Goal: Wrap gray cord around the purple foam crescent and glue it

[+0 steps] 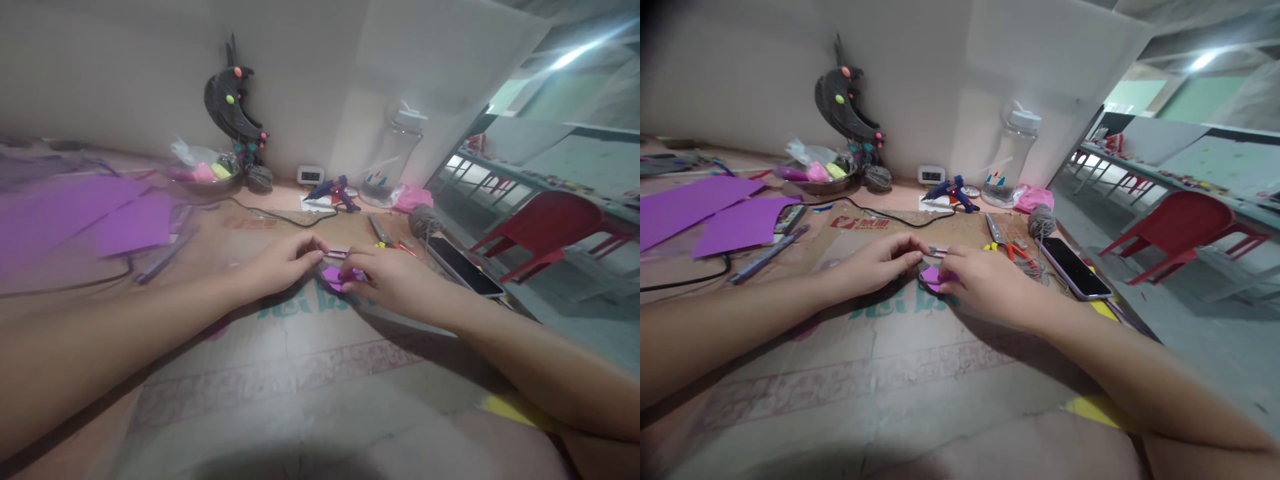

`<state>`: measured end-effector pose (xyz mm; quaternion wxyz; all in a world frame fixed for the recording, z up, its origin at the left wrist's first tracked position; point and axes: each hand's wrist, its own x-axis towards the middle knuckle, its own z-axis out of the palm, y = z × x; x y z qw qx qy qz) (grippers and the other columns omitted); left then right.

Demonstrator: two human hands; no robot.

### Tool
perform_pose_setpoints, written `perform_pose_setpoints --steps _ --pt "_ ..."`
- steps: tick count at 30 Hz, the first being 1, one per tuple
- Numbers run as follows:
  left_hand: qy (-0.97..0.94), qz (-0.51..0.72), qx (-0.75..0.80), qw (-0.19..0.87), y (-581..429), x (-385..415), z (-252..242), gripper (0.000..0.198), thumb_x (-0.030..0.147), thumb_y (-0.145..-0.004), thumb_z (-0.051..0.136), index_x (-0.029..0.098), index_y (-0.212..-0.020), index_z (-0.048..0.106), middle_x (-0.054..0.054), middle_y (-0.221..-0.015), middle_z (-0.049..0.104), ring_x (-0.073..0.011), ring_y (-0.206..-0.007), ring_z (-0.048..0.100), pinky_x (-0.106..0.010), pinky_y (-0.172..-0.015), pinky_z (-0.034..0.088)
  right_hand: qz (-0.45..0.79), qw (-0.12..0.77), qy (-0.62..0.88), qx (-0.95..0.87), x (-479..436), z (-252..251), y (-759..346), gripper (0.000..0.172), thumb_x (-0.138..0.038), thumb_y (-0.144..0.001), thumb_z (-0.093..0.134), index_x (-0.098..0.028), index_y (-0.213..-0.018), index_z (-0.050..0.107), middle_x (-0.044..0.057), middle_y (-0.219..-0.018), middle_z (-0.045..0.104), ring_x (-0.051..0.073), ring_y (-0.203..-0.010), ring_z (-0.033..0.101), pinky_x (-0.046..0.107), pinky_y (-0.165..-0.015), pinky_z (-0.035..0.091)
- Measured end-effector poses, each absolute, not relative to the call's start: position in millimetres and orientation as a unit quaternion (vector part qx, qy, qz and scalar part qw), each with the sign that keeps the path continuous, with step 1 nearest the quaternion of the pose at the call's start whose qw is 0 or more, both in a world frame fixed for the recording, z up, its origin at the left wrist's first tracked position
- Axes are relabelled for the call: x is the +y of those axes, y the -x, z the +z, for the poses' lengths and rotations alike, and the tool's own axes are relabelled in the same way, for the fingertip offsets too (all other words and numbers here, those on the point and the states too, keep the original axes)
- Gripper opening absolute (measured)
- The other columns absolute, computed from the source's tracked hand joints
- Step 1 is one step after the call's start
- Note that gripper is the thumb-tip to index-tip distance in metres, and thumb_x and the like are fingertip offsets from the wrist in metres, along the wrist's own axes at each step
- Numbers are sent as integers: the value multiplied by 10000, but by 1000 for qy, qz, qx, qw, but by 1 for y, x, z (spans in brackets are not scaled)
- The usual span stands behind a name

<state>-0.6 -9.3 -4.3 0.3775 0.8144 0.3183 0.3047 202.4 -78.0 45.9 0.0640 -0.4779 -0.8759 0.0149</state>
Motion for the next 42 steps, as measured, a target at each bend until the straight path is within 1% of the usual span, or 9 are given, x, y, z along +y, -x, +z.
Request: perform_pose_setpoints --steps 2,4,9,14,17,21,28,33,42 --pt "-821 304 314 367 0 -9 -5 174 302 -893 476 201 -971 593 -18 -855 627 -164 -755 549 -278 -686 422 13 64 468 -881 -76 40 -203 132 -233 -916 545 -191 -904 669 40 -963 641 139 -763 591 257 -695 390" --pt "-827 300 314 357 0 -8 -6 183 301 -896 469 205 -981 600 -20 -860 634 -166 -760 558 -279 -691 422 17 80 467 -881 -75 37 -203 133 -211 -914 533 -188 -880 659 38 -941 643 139 -767 590 251 -694 388" --pt "-844 279 311 336 2 -8 -6 204 301 -896 471 210 -1004 617 -32 -903 661 -178 -800 581 -281 -713 431 98 125 525 -836 -81 41 -196 104 -263 -925 493 -191 -905 566 -13 -715 621 111 -593 521 223 -574 338" --pt "-855 271 297 328 2 -9 -6 210 296 -902 459 208 -1002 620 -47 -967 672 -193 -873 593 -289 -756 440 152 144 523 -826 -82 45 -195 132 -301 -935 485 -192 -928 560 -18 -732 620 106 -619 520 215 -577 350" --pt "-859 269 299 317 2 -9 -6 204 289 -901 456 206 -993 619 -49 -984 671 -199 -897 597 -297 -776 443 144 116 506 -842 -76 45 -202 144 -324 -904 551 -208 -957 618 -11 -772 654 112 -642 544 221 -591 353" --pt "-866 264 295 305 2 -9 -6 195 281 -898 456 208 -994 610 -43 -988 671 -197 -898 601 -296 -781 444 94 94 492 -860 -68 45 -210 124 -259 -880 575 -205 -864 685 7 -770 676 122 -658 553 228 -603 352" --pt "-883 252 270 288 3 -8 -7 211 283 -912 449 201 -1025 607 -47 -974 665 -191 -880 598 -286 -759 438 100 174 494 -846 -72 41 -205 209 -335 -910 549 -185 -888 694 -7 -686 646 97 -579 510 213 -559 332" --pt "-889 246 252 293 3 -9 -5 208 272 -907 453 197 -1024 607 -40 -921 653 -180 -824 584 -274 -715 427 85 213 502 -834 -71 38 -205 201 -309 -911 548 -175 -874 693 -7 -677 642 90 -576 506 208 -560 332" --pt "-880 252 248 318 2 -10 -5 198 279 -914 446 203 -1019 596 -20 -898 640 -156 -782 575 -262 -707 431 156 133 551 -809 -58 36 -210 188 -319 -877 573 -183 -845 699 -7 -686 659 101 -590 537 213 -547 337"
